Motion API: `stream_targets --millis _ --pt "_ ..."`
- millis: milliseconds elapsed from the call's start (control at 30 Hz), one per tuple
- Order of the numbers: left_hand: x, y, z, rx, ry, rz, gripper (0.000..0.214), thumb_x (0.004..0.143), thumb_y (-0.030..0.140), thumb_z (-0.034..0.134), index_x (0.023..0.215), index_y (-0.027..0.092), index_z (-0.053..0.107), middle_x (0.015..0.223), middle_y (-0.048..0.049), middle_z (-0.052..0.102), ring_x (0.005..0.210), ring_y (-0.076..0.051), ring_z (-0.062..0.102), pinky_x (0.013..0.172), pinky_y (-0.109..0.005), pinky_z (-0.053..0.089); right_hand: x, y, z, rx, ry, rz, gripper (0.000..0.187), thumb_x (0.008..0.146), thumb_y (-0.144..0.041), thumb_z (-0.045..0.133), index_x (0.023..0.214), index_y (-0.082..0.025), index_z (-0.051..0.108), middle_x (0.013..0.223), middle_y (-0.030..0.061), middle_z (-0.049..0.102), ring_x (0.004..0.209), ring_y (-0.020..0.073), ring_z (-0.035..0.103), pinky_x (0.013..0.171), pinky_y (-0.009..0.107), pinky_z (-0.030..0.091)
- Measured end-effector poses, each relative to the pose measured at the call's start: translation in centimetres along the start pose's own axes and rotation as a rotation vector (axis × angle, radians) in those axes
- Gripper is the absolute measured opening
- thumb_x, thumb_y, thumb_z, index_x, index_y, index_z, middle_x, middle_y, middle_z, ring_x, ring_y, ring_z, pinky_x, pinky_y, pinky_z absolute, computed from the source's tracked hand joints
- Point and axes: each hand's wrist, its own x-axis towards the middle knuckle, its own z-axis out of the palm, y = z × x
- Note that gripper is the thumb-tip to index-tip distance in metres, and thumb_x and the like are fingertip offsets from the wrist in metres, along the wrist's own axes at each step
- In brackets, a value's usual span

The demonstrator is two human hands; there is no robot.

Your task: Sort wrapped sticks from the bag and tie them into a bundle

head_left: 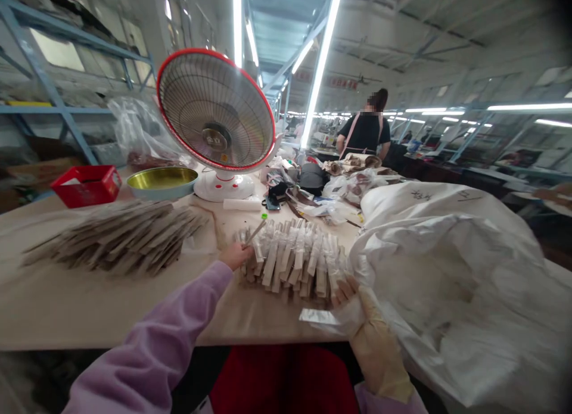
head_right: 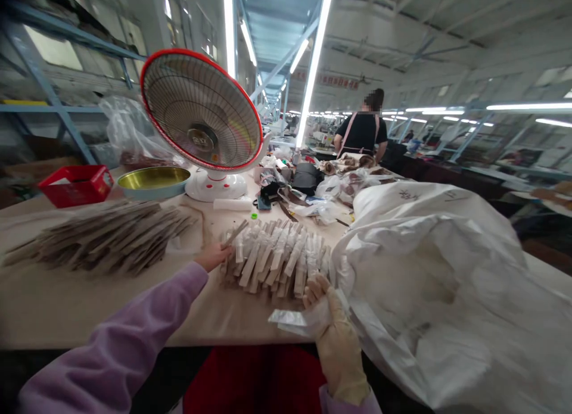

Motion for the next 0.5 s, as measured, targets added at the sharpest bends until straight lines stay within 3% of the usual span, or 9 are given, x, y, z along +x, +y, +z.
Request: stream_targets --millis 67,167,200,333,400,500 --pt "-1.0 0.2 -0.4 0.067 0.043 0.028 0.030 0.079 0.037 0.040 0.071 0.014 0.057 0.060 -0.0042 0.054 0.063 -0.018 0.051 0.060 -0.027 0.035 0.7 -0.6 -0.1 0.103 0.010 0.041 0.030 0.069 -0.030 0.068 0.099 -0.023 0.066 0.110 0.0032 0.064 0.106 0.0161 0.056 0.086 0.026 0.050" --pt "-4.0 2.4 -0.3 0.008 0.078 0.148 0.035 0.080 0.044 0.039 0.076 0.014 0.057 0.065 -0.0020 0.054 0.064 -0.016 0.050 0.059 -0.025 0.035 1.5 -0.9 0.4 0.182 -0.022 0.067 0.027 0.076 -0.032 0.061 0.102 -0.022 0.065 0.111 0.0042 0.064 0.107 0.0162 0.056 0.090 0.030 0.049" --pt "-5.3 3.5 0.1 -0.085 0.008 0.184 0.037 0.080 0.048 0.040 0.076 0.015 0.057 0.064 -0.0008 0.053 0.061 -0.014 0.048 0.058 -0.024 0.035 1.5 -0.9 0.7 0.192 -0.037 0.076 0.026 0.078 -0.031 0.060 0.102 -0.022 0.065 0.110 0.0040 0.064 0.107 0.0159 0.056 0.091 0.031 0.048" --pt "-10.0 8.2 3.1 -0.445 -0.512 0.199 0.042 0.075 0.055 0.046 0.081 0.015 0.056 0.057 0.0044 0.044 0.046 -0.008 0.035 0.045 -0.021 0.029 1.0 -0.9 1.8 0.147 -0.084 0.053 0.026 0.077 -0.032 0.061 0.102 -0.023 0.065 0.108 0.0029 0.065 0.104 0.0157 0.058 0.093 0.032 0.046" --pt "-11.2 9.6 4.1 -0.531 -0.588 0.230 0.034 0.072 0.048 0.054 0.073 0.014 0.054 0.055 0.0049 0.042 0.048 -0.008 0.035 0.048 -0.021 0.031 0.6 -1.3 1.8 0.094 -0.064 -0.026 0.030 0.075 -0.035 0.063 0.103 -0.023 0.064 0.107 0.0037 0.065 0.103 0.0171 0.058 0.092 0.034 0.046" --pt "-11.9 10.4 4.5 -0.568 -0.542 0.305 0.025 0.070 0.038 0.058 0.066 0.015 0.051 0.059 0.0035 0.045 0.057 -0.009 0.040 0.056 -0.022 0.035 0.2 -1.7 1.1 0.039 -0.017 -0.087 0.035 0.074 -0.039 0.065 0.103 -0.021 0.063 0.102 0.0050 0.067 0.097 0.0178 0.060 0.088 0.032 0.048"
